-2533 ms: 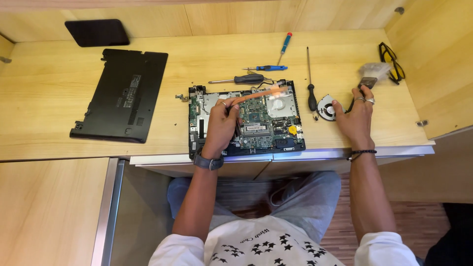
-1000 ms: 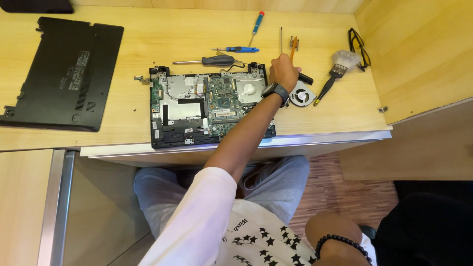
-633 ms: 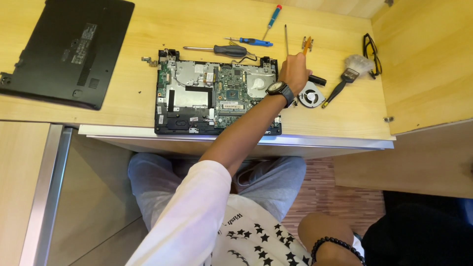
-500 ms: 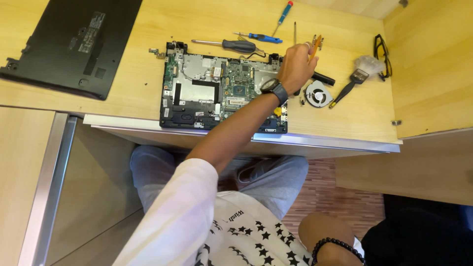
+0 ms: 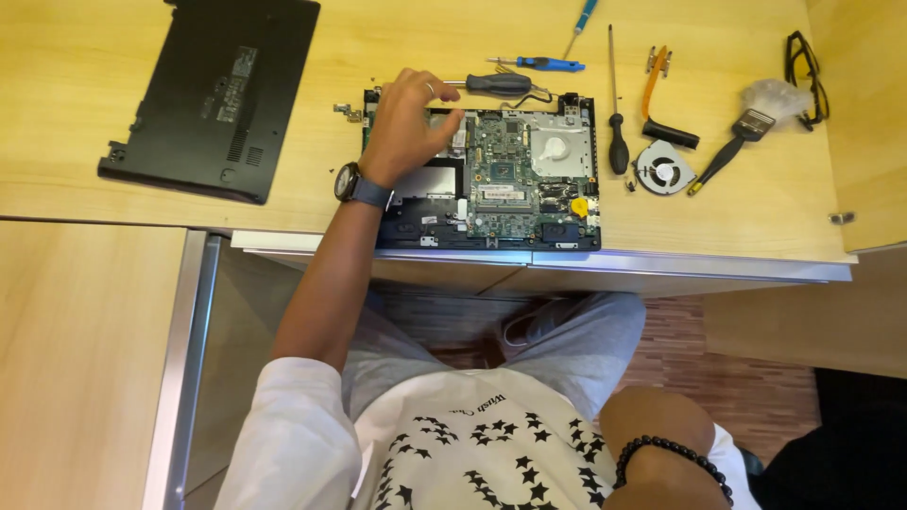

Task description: Brushing dust off a laptop motherboard and using a screwdriver to disassemble or reassemble internal components.

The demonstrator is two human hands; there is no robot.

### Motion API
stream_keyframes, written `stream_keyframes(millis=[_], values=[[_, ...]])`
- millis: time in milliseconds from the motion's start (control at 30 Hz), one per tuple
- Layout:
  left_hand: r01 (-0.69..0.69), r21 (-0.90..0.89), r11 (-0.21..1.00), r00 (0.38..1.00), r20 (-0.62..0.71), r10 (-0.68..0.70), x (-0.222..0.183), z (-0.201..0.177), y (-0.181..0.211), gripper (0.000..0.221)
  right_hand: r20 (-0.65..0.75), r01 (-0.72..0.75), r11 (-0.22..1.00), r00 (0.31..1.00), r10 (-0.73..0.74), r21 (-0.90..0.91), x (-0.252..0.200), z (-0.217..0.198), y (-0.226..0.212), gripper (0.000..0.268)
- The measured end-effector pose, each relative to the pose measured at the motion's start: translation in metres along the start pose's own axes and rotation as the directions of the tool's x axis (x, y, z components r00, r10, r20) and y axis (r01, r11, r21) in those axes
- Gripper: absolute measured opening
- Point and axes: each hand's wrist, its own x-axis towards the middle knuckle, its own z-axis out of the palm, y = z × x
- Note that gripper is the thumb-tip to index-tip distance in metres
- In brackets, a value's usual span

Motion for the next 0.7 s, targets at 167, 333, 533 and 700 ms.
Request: stream_keyframes(millis=[167, 333, 533, 700], values=[[-0.020, -0.226, 0.974, 0.987, 0.149, 0.054, -0.015, 0.012, -0.015, 0.024, -0.132, -0.086, 0.985, 0.989, 0.067, -0.150, 0.038, 0.017, 0.040, 0.016], [-0.078, -0.164, 0.983, 0.961, 0.251, 0.118, -0.015, -0.005, 0.003, 0.039, -0.254, -0.172, 0.948, 0.962, 0.103, -0.267, 0.060, 0.045, 0.118, 0.014], [-0.054, -0.048, 0.997, 0.906, 0.418, 0.070, -0.014, -0.011, 0.020, 0.082, -0.258, -0.250, 0.882, 0.954, 0.154, -0.399, 0.072, 0.091, 0.250, 0.015], [-0.051, 0.057, 0.997, 0.881, 0.473, 0.018, -0.014, -0.008, 0.014, 0.101, -0.019, -0.135, 0.855, 0.989, 0.145, -0.502, 0.104, 0.122, 0.288, 0.026]])
